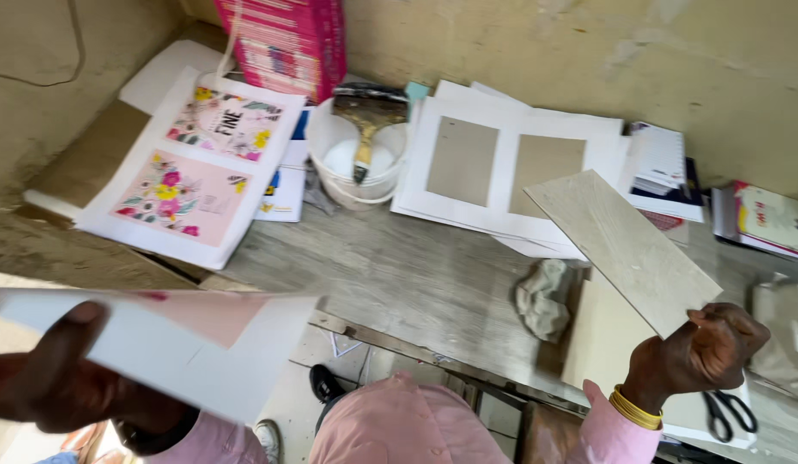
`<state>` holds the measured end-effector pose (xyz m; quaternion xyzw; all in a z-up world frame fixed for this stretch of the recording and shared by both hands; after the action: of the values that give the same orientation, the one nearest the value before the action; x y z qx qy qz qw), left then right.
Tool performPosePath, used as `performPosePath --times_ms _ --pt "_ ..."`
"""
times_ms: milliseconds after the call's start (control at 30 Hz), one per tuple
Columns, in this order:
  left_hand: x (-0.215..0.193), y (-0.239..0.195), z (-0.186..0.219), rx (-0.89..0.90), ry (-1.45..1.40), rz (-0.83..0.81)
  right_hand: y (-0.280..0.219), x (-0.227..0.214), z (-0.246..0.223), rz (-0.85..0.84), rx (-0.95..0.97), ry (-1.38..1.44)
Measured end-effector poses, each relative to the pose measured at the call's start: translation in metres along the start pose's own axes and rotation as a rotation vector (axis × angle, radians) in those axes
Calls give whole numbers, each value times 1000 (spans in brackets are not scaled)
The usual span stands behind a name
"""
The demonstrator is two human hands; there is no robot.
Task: The person applies adhesive to a piece of cardboard using a brush, dipping it into a bucket of glue and spreading it across the surface. Afterward, the person places a printed cover sheet over the cardboard, aligning it by hand.
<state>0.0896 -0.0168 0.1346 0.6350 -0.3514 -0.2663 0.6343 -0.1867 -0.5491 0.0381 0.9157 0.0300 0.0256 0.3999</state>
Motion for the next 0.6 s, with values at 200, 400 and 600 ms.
performPosePath --times_ms 200,400,600 --pt "93 40 115 74 -187 -325 42 -80 45 20 -34 -63" --pt "200 21 218 -28 -469 -390 56 -153 75 80 -13 -166" --pt "321 -93 289 -171 -751 -356 59 -194 87 154 19 -222"
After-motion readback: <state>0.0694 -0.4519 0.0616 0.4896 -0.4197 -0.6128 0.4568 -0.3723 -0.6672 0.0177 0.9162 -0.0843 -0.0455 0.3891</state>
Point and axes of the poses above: each hand's wrist, its own y-axis towards the middle knuckle, its own x-axis out of the palm, z = x × y, the point moved 2 cm from there along y, towards the middle knuckle, and after that the axes turned 13 degrees about x, right-handed, at the moved point
